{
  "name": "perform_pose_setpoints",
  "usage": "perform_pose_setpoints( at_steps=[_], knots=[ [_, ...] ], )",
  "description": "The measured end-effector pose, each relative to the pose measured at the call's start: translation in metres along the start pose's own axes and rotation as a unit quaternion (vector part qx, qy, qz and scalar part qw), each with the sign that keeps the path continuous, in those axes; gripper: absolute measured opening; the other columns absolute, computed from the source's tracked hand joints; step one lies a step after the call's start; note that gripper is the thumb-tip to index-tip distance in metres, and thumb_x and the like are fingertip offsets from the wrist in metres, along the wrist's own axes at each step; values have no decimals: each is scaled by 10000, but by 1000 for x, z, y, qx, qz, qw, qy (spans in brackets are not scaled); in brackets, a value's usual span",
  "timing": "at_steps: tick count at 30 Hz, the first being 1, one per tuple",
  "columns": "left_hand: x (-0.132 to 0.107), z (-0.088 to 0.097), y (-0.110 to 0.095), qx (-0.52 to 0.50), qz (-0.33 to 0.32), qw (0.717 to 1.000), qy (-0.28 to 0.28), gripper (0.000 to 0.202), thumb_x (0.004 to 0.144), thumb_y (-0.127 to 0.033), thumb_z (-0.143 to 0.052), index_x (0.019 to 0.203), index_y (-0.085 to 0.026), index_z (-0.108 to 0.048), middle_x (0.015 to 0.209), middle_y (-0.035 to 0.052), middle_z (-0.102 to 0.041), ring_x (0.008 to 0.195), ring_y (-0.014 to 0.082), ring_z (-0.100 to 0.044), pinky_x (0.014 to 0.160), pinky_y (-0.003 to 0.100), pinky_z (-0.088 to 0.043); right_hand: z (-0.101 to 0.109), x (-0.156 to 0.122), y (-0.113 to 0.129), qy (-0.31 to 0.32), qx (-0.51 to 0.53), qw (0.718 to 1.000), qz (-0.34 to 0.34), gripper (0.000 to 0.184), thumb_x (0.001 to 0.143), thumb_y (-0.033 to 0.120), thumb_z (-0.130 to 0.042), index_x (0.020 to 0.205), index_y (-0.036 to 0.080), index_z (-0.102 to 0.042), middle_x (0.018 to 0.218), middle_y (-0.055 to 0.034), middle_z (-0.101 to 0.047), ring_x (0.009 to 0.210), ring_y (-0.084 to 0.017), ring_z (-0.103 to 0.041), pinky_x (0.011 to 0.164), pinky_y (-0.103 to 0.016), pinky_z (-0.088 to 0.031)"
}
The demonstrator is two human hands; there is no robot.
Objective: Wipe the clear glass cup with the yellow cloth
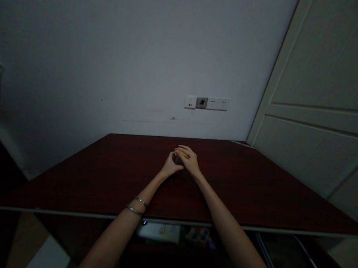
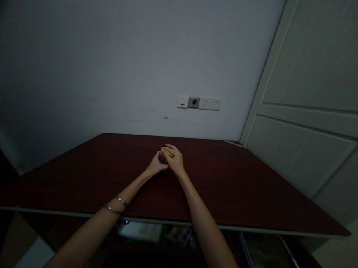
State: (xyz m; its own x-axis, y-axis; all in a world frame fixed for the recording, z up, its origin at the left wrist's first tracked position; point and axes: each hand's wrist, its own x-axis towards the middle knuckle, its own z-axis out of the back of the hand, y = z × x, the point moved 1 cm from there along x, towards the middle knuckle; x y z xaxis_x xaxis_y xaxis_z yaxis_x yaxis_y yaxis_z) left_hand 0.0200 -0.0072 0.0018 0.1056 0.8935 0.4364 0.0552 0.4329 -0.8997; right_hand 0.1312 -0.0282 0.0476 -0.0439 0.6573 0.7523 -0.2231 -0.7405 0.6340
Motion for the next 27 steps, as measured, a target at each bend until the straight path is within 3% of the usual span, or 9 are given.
perform_pose_setpoints(
  at_steps=[3,7,9,16,19,24,27],
  knots=[
    [0,-2,-3,-14,8,1000,-12,645,441,-168,-780,990,-137,-441,944,59,-574,884,178,-564,844,358,-425,-1,4,-14,-48,61,994,-81,288,724,400,-572,889,192,-684,990,-68,-656,970,-198,-583,897,-346,-429],
    [-2,-3,-7,0,25,1000,-9,636,462,-217,-790,992,-140,-446,926,59,-572,845,169,-569,805,349,-455,-1,6,-27,-52,136,974,-176,381,687,438,-594,924,151,-673,968,-84,-672,929,-218,-607,866,-371,-454],
    [-4,-2,-9,1,26,1000,-14,642,461,-225,-793,997,-148,-447,920,53,-571,827,163,-572,768,332,-477,0,6,-27,-50,143,973,-172,381,683,444,-596,922,157,-675,972,-79,-671,940,-219,-603,875,-375,-448],
    [-5,0,-14,-62,83,994,-44,658,507,-261,-768,1041,-177,-394,911,49,-554,665,137,-582,502,264,-514,2,6,-11,10,103,993,-49,279,706,379,-605,920,217,-680,1138,-62,-593,1084,-198,-524,940,-338,-405],
    [-6,0,-16,-64,90,993,-37,654,502,-262,-774,1031,-176,-400,876,40,-562,620,123,-580,473,246,-511,1,5,-14,-8,103,993,-63,293,711,383,-599,936,211,-675,1112,-59,-610,1083,-201,-526,951,-348,-399],
    [-7,-2,-17,-45,73,996,7,659,481,-267,-784,1009,-167,-403,829,19,-564,551,92,-556,424,213,-492,2,5,-28,-55,151,972,-170,370,699,430,-592,947,167,-669,1013,-68,-661,979,-224,-592,903,-378,-442],
    [-7,-2,-18,-48,68,997,-1,644,493,-275,-777,1005,-170,-400,861,26,-557,585,103,-565,407,198,-482,2,5,-28,-50,156,972,-169,368,684,422,-612,950,174,-668,1022,-63,-658,995,-223,-585,912,-374,-435]
  ],
)
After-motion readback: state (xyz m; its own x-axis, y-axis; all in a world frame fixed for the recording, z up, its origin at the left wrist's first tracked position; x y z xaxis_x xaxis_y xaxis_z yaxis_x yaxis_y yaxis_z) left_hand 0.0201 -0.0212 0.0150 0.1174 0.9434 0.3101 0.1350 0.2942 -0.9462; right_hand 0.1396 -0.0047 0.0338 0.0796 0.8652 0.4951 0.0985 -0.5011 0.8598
